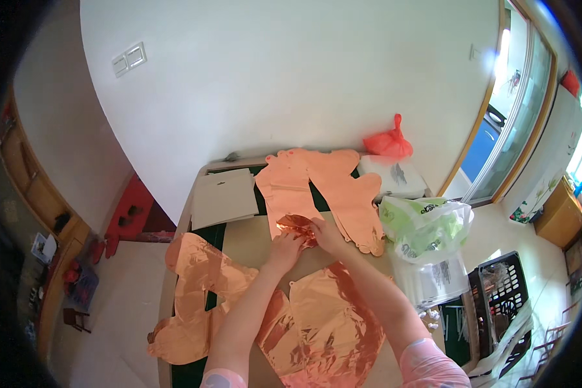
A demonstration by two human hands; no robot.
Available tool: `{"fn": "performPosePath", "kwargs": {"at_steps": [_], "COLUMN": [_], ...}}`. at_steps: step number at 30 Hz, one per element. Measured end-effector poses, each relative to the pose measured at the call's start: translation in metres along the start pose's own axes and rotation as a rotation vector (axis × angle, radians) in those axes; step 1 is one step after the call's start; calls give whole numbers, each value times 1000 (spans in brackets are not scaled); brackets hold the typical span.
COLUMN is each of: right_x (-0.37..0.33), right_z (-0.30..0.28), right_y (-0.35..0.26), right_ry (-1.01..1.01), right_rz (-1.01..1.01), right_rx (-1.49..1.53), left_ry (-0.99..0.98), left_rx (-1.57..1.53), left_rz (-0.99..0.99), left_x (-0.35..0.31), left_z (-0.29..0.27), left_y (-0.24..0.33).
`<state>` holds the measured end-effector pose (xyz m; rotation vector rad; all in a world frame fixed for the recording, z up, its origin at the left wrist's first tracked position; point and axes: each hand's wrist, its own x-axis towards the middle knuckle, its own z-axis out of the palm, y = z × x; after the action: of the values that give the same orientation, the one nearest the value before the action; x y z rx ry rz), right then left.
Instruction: Folding flexible foil pieces and organizing them with a card on a table.
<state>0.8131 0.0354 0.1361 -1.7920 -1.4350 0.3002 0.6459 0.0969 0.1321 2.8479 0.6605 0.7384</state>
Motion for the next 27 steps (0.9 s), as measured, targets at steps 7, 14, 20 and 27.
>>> {"fn": "performPosePath", "kwargs": {"at_steps": [7, 14, 20, 27], "right_x": [-2, -14, -16, -15], "right_z": [2, -18, -34, -64], "right_y": [12, -42, -53, -130], "right_ry": [-65, -215, 66, 139], "right_rz": [-71, -213, -190, -444], "right_rx": [10, -119, -69, 91], "left_ry": [32, 224, 597, 333], "left_rx": [-193, -389, -350, -804], "left_rz": [-229, -375, -175, -143], "left_x": [6, 6, 22, 20], "left_z": [-11, -24, -50, -57], "left_y": [-2, -15, 3, -71]}}
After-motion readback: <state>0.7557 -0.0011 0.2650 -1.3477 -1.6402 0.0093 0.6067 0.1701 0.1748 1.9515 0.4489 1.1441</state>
